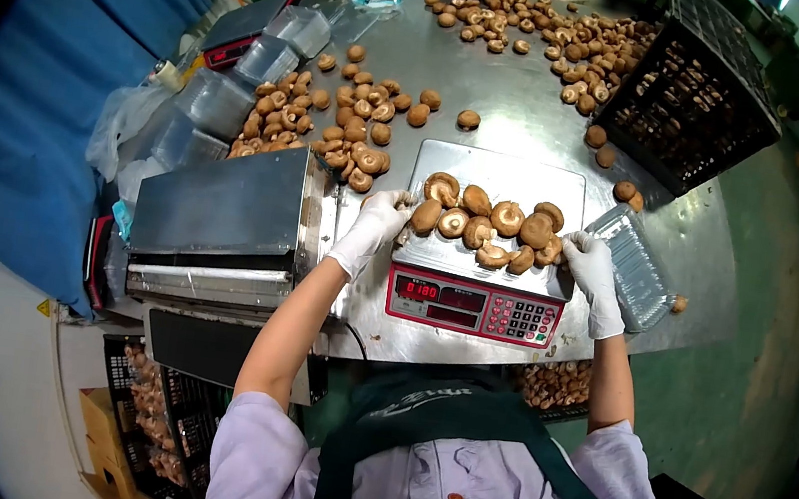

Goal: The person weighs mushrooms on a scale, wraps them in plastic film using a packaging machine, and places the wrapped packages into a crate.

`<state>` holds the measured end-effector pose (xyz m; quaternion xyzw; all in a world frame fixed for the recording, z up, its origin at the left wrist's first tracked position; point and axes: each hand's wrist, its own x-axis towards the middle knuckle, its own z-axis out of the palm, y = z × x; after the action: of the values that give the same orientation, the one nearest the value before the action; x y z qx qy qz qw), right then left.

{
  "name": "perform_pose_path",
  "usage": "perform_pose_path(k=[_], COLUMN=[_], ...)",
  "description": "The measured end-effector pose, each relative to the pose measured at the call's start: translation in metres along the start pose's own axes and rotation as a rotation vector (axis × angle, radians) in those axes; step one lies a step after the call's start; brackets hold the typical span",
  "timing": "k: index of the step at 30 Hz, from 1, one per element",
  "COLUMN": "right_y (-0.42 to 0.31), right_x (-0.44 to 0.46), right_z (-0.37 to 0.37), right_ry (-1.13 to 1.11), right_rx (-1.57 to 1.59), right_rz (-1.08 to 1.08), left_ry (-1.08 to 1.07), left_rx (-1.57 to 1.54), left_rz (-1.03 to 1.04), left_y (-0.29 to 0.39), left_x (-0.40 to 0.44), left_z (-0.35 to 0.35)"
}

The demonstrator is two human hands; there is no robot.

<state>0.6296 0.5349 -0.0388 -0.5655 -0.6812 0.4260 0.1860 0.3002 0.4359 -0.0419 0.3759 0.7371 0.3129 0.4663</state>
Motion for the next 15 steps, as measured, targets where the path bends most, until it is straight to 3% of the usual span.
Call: perform_pose_path(k=[2,3,6,7,10,15], right_y=[-0.003,-0.014,-0.042,-0.062,-0.106,-0.200], right_x=[-0.006,-0.014,-0.029,-0.038,-0.052,-0.069], right_z=[0.003,0.006,0.020,0.024,0.055,0.135], right_ry=[-0.033,-0.017,0.040,0.027,0.002,-0.089], right_rx=[0.140,0.162,0.044,0.079,0.167,0.122], right_rz=[-0.003,-0.003,-0.034,-0.032,-0.071,-0.101], left_ry=[0.135,0.100,0.158,0.126,0.162,0.222], left_rx=[0.233,0.090,0.156,0.106,0.087,0.095], left_rz=[0.094,0.041,0.175,0.103,0.215,0.112], left_y=[-0.011,-0.013,-0.020,0.003,-0.021,-0.060], left_x=[0.006,0.005,-0.004,-0.031,-0.040,-0.079], left_z=[-0.009,-0.015,-0.045,-0.059,-0.113,-0.221])
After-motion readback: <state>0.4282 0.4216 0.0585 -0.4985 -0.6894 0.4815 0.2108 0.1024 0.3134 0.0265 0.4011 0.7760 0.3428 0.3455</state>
